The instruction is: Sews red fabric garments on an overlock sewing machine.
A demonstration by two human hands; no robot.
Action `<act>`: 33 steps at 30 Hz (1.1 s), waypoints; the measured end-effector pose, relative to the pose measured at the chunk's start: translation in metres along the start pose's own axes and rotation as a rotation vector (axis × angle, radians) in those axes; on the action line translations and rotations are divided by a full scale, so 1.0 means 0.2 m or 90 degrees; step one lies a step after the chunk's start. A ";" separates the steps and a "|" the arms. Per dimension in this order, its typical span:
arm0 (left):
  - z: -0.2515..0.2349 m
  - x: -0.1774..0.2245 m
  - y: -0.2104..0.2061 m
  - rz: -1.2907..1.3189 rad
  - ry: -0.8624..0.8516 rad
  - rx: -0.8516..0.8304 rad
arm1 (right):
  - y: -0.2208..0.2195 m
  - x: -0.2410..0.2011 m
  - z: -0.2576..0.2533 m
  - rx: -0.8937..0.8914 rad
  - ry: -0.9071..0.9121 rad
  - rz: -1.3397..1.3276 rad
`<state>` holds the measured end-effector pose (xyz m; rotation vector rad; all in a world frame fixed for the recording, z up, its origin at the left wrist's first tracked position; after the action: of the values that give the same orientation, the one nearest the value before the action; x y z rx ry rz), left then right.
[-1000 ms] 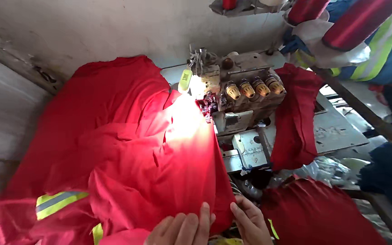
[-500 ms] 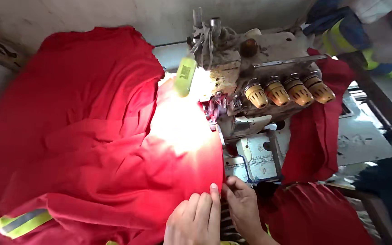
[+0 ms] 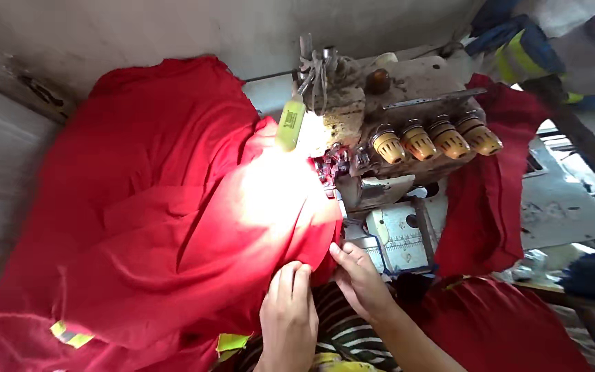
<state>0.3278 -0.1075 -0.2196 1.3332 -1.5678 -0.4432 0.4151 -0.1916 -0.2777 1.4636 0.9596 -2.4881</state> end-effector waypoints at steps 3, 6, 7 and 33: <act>-0.05 0.01 0.05 0.134 0.071 -0.018 | 0.02 0.03 0.04 -0.075 -0.014 0.029; -0.11 0.09 0.10 0.131 0.077 -0.075 | 0.04 0.00 0.04 -0.042 0.191 0.143; -0.12 0.12 0.12 0.107 0.063 -0.089 | 0.04 -0.03 0.06 -0.042 0.254 0.159; -0.03 0.15 -0.02 -0.081 -0.138 0.033 | 0.09 -0.08 0.07 0.132 0.254 0.309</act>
<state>0.3386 -0.1341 -0.2074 1.4693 -1.6861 -0.6467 0.4190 -0.2171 -0.2679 2.0177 0.3190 -2.0291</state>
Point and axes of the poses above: each hand's wrist, its own z-axis away from the middle knuckle, its own y-axis out of the back of the hand, x = y × z, the point moved 4 cm from there along -z, towards the middle knuckle, and after that the axes turned 10 degrees about z, right-handed, at the moved point
